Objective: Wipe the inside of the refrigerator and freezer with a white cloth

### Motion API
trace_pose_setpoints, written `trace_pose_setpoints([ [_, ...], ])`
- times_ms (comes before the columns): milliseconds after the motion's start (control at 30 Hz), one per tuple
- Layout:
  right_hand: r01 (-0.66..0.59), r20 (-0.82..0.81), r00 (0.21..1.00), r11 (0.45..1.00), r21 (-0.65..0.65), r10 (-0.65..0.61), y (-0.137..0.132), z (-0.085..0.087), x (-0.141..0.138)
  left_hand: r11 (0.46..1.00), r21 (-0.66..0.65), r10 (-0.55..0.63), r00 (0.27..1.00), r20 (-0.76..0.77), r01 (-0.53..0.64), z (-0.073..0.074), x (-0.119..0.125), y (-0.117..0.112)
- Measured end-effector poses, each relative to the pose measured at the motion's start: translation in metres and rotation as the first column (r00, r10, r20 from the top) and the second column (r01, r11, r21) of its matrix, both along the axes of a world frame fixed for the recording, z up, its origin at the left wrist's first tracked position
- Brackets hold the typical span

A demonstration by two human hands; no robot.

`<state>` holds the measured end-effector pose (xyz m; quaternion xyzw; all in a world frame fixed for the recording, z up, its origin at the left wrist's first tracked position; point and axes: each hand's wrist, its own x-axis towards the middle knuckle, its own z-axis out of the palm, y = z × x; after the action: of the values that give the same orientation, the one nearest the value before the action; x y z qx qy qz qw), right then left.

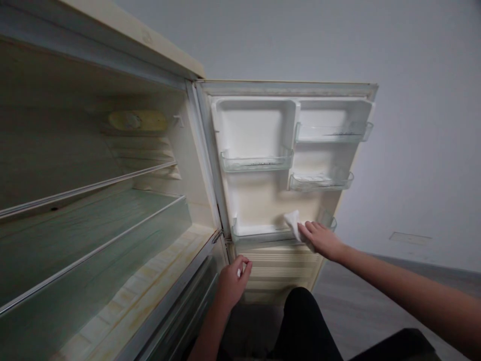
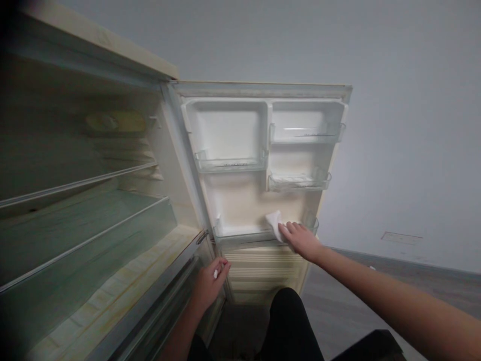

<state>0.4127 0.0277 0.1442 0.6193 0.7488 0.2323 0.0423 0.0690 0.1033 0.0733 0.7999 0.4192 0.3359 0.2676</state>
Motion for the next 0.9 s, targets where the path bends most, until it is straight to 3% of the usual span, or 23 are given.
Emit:
trace_pose_setpoints([
  [100,0.068,-0.020,0.998,0.998,0.001,-0.068,-0.019,-0.003,0.051,1.000,-0.001,-0.019,1.000,-0.005,0.019,-0.017,-0.004,-0.003],
  [200,0.051,-0.030,0.998,0.997,0.056,-0.049,-0.027,-0.008,0.073,1.000,-0.015,-0.013,1.000,-0.017,0.013,-0.029,-0.004,-0.005],
  [333,0.053,-0.086,0.995,0.996,0.067,-0.047,-0.019,-0.008,0.069,0.999,-0.038,-0.018,1.000,-0.012,0.017,-0.034,0.001,-0.009],
  [567,-0.018,-0.284,0.957,0.972,-0.234,-0.051,-0.003,0.013,0.066,0.987,-0.163,0.013,1.000,0.010,-0.011,-0.045,0.011,-0.014],
  [633,-0.052,-0.342,0.939,0.964,-0.261,-0.042,0.000,0.023,0.065,0.980,-0.195,0.031,0.999,0.008,-0.029,-0.045,0.015,-0.016],
  [700,-0.136,-0.342,0.937,0.978,-0.160,0.074,0.008,0.034,0.063,0.975,-0.216,0.050,0.999,0.005,-0.048,-0.037,0.021,-0.019],
  [767,-0.300,-0.211,0.931,0.954,0.028,0.299,0.023,0.046,0.058,0.975,-0.217,0.057,0.998,0.014,-0.052,-0.023,0.027,-0.022],
  [833,-0.507,0.016,0.860,0.849,0.147,0.511,0.048,0.054,0.049,0.979,-0.194,0.063,0.997,0.035,-0.056,-0.005,0.034,-0.024],
  [900,-0.659,0.182,0.751,0.738,0.147,0.635,0.080,0.055,0.034,0.985,-0.151,0.086,0.996,0.040,-0.079,0.011,0.042,-0.024],
])
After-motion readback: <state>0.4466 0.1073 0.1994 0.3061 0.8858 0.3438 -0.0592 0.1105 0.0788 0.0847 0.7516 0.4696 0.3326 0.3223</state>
